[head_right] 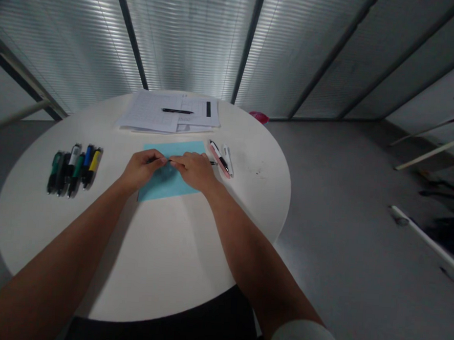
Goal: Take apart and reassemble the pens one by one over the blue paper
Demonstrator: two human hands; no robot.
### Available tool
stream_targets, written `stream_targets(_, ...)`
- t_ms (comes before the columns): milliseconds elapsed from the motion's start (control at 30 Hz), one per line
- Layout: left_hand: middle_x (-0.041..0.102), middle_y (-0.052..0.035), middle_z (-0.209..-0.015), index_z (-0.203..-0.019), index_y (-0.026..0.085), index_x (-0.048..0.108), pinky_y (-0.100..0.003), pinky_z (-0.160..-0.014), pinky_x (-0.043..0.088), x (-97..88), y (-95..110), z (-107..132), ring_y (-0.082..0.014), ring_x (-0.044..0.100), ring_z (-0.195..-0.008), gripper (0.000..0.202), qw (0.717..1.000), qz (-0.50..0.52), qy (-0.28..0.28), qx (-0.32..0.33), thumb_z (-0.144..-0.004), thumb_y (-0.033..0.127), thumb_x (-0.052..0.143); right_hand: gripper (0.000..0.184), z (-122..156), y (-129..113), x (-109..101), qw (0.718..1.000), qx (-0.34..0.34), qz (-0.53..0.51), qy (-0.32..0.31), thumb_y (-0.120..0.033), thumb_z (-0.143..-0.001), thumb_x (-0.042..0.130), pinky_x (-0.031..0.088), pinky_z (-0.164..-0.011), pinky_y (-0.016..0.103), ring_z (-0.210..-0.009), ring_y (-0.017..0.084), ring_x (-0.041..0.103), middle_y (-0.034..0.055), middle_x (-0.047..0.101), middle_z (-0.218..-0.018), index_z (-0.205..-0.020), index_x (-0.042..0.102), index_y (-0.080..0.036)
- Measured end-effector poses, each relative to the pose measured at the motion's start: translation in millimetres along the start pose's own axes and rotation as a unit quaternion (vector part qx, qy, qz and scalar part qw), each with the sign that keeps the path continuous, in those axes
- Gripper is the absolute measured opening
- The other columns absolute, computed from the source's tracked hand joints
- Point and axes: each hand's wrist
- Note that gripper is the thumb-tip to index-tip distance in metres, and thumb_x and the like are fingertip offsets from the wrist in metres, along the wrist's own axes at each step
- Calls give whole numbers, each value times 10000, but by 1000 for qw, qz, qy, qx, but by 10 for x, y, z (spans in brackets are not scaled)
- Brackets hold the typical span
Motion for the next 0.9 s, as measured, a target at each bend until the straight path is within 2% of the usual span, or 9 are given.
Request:
stream_targets(233,582,-10,-645,-684,178,612,-309,-647,387,-8,-12,-11,-154,507,-641,182,999,41,18,-11,-764,341,608,360,-11,26,4,1000,15,0,-2,-423,-1018,416,326,-831,328,-983,211,588,50,707,-1010,-1251,675,-333)
stream_targets(433,574,-6,-650,-681,171,623,-305,-663,384,-1,57,2,-156,512,-663,204,999,-21,-20,14,-768,353,598,359,0,-7,-7,1000,-1,4,-17,-418,-1023,404,315,-806,321,-971,209,587,44,705,-995,-1246,675,-340)
stream_targets(700,560,-1,-636,-692,167,617,-298,-634,369,-3,45,10,-147,485,-634,226,1000,-17,-13,-1,-776,375,588,366,-3,9,3,1000,3,-3,-8,-424,-1024,399,312,-823,325,-968,204,576,40,701,-1005,-1269,660,-345)
stream_targets(900,584,-6,-651,-694,171,624,-297,-653,392,-2,53,5,-154,512,-659,210,999,-33,-21,15,-774,360,582,352,5,-19,-10,1000,-3,2,-16,-417,-1020,414,311,-815,328,-975,210,578,40,705,-1016,-1252,669,-346)
Point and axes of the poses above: each hand's wrist, its own z-axis away from the middle knuckle, its own x-axis out of the palm, y = z × x
